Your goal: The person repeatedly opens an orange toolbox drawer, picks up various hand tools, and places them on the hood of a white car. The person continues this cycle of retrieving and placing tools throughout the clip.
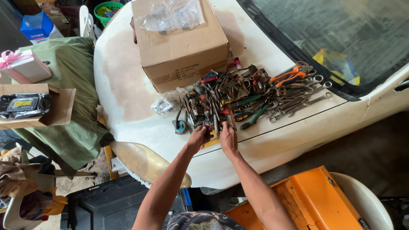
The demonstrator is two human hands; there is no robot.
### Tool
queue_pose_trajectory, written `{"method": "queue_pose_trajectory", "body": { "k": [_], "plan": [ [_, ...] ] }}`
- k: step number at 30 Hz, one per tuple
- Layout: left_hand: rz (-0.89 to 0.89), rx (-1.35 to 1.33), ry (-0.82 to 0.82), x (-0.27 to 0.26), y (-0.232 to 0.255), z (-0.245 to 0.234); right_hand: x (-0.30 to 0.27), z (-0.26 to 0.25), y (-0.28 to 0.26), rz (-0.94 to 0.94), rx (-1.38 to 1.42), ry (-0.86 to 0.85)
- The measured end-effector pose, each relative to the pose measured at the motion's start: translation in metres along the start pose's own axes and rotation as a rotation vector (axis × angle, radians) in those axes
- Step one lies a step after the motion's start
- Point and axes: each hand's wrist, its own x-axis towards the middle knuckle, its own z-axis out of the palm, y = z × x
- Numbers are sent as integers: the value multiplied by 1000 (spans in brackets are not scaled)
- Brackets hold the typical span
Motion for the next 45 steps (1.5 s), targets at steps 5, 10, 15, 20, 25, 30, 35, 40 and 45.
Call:
{"method": "queue_pose_trajectory", "body": {
  "k": [5, 10, 15, 20, 25, 30, 35, 40, 45],
  "plan": [
    [-117, -127, 70, 4, 4, 7, -8, -6, -5, -1, -78, -38],
    [-39, -250, -42, -2, 2, 3, -20, -9, 2, -123, -71, 87],
    [-81, -273, 64, -6, 8, 3, -24, -18, -9, -274, -58, 212],
    [41, -414, -132, -8, 4, 0, -35, -36, -40, -270, 126, 268],
    [5, -488, -169, -8, 1, 7, -30, -38, -64, 97, 470, 56],
    [4, -475, -217, -11, 6, 8, -18, -34, -52, 114, 501, -5],
    [54, -505, -123, -6, 11, 5, 1, -42, -32, 123, 279, 110],
    [-53, -391, 47, -12, 15, 4, 10, -53, -20, -131, -162, 110],
    [-78, -363, 45, -10, 15, 1, 11, -58, -18, -185, -223, 58]
  ]
}}
